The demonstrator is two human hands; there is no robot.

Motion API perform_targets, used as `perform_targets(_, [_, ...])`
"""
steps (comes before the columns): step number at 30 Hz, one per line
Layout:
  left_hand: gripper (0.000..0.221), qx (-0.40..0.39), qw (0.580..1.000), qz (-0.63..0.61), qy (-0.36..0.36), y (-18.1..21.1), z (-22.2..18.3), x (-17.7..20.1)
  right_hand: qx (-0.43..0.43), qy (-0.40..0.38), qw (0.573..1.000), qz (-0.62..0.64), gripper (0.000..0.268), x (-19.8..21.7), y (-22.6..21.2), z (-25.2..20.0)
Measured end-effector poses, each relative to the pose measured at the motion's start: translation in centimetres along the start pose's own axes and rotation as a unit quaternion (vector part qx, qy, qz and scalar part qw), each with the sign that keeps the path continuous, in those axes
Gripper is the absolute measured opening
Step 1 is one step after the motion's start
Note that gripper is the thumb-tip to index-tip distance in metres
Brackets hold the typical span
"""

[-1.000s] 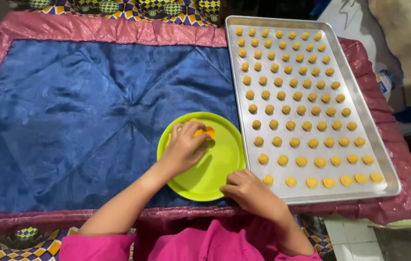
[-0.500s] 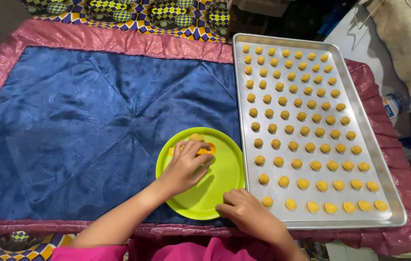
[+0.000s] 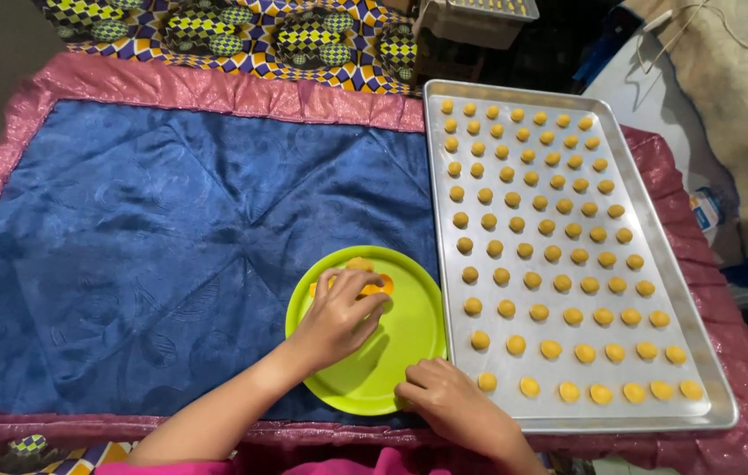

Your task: Rolling dough into small balls, arranging them on a baking tray, and placing the tray into an industrial oven.

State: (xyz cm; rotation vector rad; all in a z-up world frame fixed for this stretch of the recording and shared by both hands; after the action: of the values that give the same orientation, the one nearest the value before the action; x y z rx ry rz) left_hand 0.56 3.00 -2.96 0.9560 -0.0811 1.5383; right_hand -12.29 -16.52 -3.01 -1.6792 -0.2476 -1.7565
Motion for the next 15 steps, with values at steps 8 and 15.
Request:
perform_targets(8, [0.026,-0.007,0.999,0.036,-0.005,-1.0,-0.4,-0.6,0.016,-0.003,1.0,-0.014,0.007,-0.1,0.0,-0.2])
perform_targets(15, [0.023,-0.009,1.0,0.01,0.004,-0.7,-0.4,-0.5,0.014,-0.018,0.999,-0.031,0.01,-0.2,0.0,-0.3])
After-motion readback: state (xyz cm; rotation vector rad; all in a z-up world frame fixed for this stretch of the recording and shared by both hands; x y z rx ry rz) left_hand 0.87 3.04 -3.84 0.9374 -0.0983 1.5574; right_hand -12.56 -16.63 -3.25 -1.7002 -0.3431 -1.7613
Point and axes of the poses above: each hand's wrist, its own z-axis towards the middle knuckle, its own x-axis out of the back of the hand, y = z × x, the point moved 1 cm from there along z, towards the middle knuckle, and after that the axes turned 5 degrees about -z, right-handed, at the moved point
